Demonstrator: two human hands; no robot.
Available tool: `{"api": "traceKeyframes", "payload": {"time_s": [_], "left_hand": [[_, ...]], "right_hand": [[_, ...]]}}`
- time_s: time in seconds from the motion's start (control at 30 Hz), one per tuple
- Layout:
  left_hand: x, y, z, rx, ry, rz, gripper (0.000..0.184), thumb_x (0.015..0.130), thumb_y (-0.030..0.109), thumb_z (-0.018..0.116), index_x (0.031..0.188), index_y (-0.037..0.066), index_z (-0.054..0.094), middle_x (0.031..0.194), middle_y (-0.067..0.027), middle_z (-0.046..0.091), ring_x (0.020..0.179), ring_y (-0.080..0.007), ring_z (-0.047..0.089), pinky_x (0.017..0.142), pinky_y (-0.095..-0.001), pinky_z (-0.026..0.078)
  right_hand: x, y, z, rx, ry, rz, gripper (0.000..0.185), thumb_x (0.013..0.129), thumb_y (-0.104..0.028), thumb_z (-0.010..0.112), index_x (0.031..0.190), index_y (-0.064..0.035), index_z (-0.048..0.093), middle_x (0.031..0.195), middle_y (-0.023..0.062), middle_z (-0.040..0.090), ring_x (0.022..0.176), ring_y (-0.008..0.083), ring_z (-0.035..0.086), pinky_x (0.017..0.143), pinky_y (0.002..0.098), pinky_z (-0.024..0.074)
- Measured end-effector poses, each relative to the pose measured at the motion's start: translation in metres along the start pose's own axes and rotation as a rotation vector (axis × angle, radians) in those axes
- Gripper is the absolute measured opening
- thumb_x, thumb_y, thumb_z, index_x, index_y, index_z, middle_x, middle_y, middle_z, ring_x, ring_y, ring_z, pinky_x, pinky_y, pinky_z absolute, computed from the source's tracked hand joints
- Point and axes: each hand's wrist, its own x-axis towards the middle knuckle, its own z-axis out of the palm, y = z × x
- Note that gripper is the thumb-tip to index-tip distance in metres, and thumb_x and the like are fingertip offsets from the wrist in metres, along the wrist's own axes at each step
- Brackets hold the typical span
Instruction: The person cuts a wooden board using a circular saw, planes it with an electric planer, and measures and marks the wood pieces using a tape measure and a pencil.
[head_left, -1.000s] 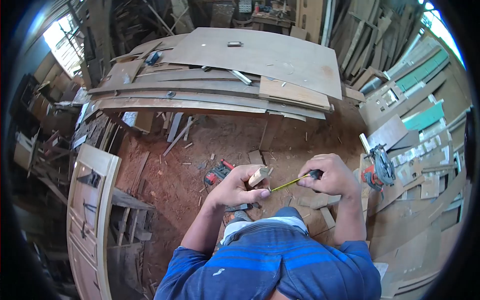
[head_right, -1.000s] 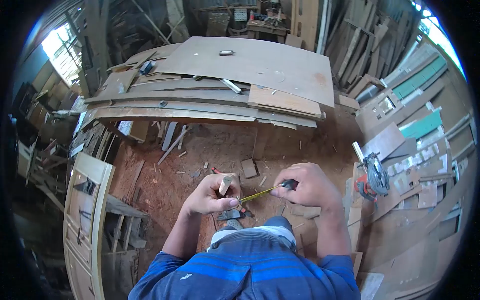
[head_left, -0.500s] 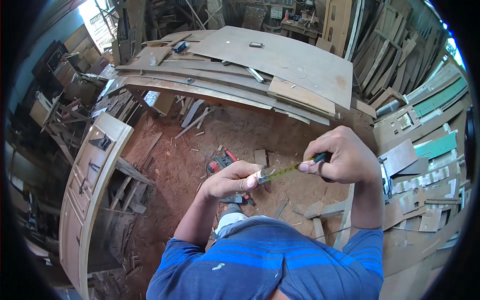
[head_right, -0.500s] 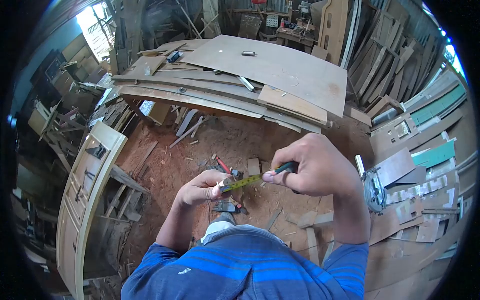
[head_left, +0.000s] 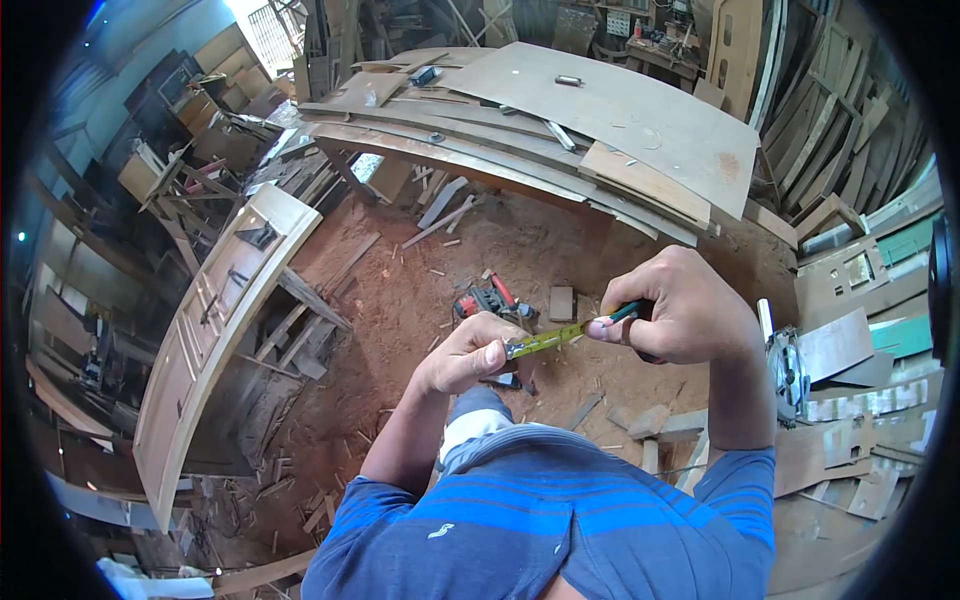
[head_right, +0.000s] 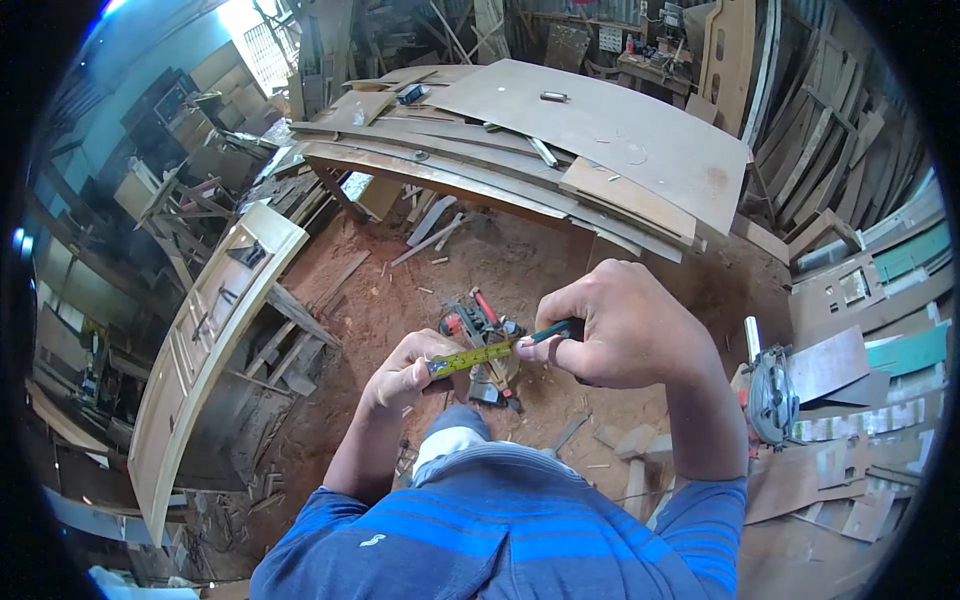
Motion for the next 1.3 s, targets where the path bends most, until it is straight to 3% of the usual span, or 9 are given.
{"api": "traceKeyframes", "payload": {"time_s": [0.1,0.2,0.4,0.6,0.7,0.77,0.9,1.1,1.3], "left_hand": [[-0.002,0.001,-0.002,0.031,0.011,0.038,0.094,0.102,0.081,0.043,0.074,-0.003,0.074,0.055,-0.0052,0.055,0.043,-0.0152,0.045,0.046,-0.0359,0.029],[0.001,-0.002,-0.011,0.000,-0.014,0.086,0.094,0.103,0.080,0.041,0.071,-0.003,0.073,0.052,-0.0055,0.053,0.042,-0.0162,0.044,0.046,-0.0371,0.029],[-0.003,0.002,-0.043,-0.025,-0.038,0.115,0.093,0.103,0.078,0.042,0.070,-0.003,0.073,0.050,-0.0057,0.052,0.041,-0.0167,0.044,0.046,-0.0378,0.030],[-0.015,-0.002,-0.079,-0.055,-0.017,0.135,0.089,0.102,0.076,0.046,0.075,-0.004,0.074,0.058,-0.0077,0.058,0.046,-0.0169,0.047,0.049,-0.0366,0.032],[-0.021,-0.001,-0.096,-0.022,0.057,0.131,0.085,0.102,0.074,0.048,0.081,-0.005,0.074,0.070,-0.0111,0.064,0.059,-0.0194,0.056,0.057,-0.0364,0.038],[-0.028,-0.010,-0.113,0.002,0.103,0.112,0.083,0.103,0.072,0.049,0.085,-0.005,0.074,0.078,-0.0131,0.067,0.070,-0.0219,0.061,0.064,-0.0366,0.042],[-0.033,-0.020,-0.136,0.010,0.047,0.243,0.056,0.111,0.050,0.052,0.084,0.002,0.060,0.076,-0.0035,0.047,0.069,-0.0193,0.047,0.063,-0.0370,0.034],[-0.037,-0.020,-0.154,0.039,0.088,0.234,0.075,0.105,0.070,0.053,0.081,0.001,0.069,0.078,-0.0098,0.065,0.074,-0.0245,0.061,0.067,-0.0388,0.044],[-0.043,-0.027,-0.170,0.033,0.050,0.193,0.075,0.105,0.070,0.052,0.081,0.001,0.069,0.077,-0.0096,0.064,0.072,-0.0236,0.059,0.067,-0.0383,0.043]], "right_hand": [[0.000,-0.005,0.005,-0.034,0.048,-0.034,0.021,0.087,-0.024,0.084,0.082,-0.0042,0.079,0.057,0.0089,0.061,0.050,0.0184,0.055,0.052,0.0343,0.0410],[0.006,-0.008,0.012,-0.036,0.114,-0.020,0.024,0.082,-0.030,0.081,0.084,-0.0063,0.080,0.060,0.0171,0.061,0.056,0.0361,0.060,0.057,0.0436,0.0463],[0.027,-0.023,0.026,-0.029,0.132,0.022,0.022,0.080,-0.028,0.080,0.088,-0.0078,0.081,0.065,0.0174,0.066,0.062,0.0379,0.064,0.059,0.0445,0.0491],[0.058,-0.040,0.045,-0.036,0.146,0.063,0.020,0.081,-0.027,0.081,0.089,-0.0082,0.082,0.067,0.0172,0.068,0.061,0.0367,0.064,0.058,0.0430,0.0485],[0.070,-0.047,0.056,0.022,0.211,0.043,0.017,0.086,-0.019,0.085,0.082,-0.0044,0.079,0.060,0.0091,0.064,0.054,0.0200,0.061,0.053,0.0332,0.0445],[0.075,-0.050,0.064,0.074,0.261,0.125,0.018,0.087,-0.025,0.085,0.085,-0.0072,0.080,0.060,0.0122,0.062,0.053,0.0250,0.061,0.054,0.0363,0.0442],[0.091,-0.066,0.081,0.180,0.285,0.264,0.022,0.089,-0.029,0.086,0.085,-0.0084,0.080,0.059,0.0129,0.060,0.052,0.0239,0.060,0.054,0.0361,0.0435],[0.108,-0.078,0.093,0.058,0.272,0.246,0.022,0.087,-0.025,0.086,0.082,-0.0048,0.079,0.057,0.0077,0.062,0.049,0.0165,0.056,0.051,0.0324,0.0408],[0.118,-0.085,0.090,-0.019,0.234,0.254,0.022,0.087,-0.025,0.086,0.081,-0.0054,0.079,0.056,0.0073,0.062,0.048,0.0182,0.056,0.051,0.0337,0.0409]]}}
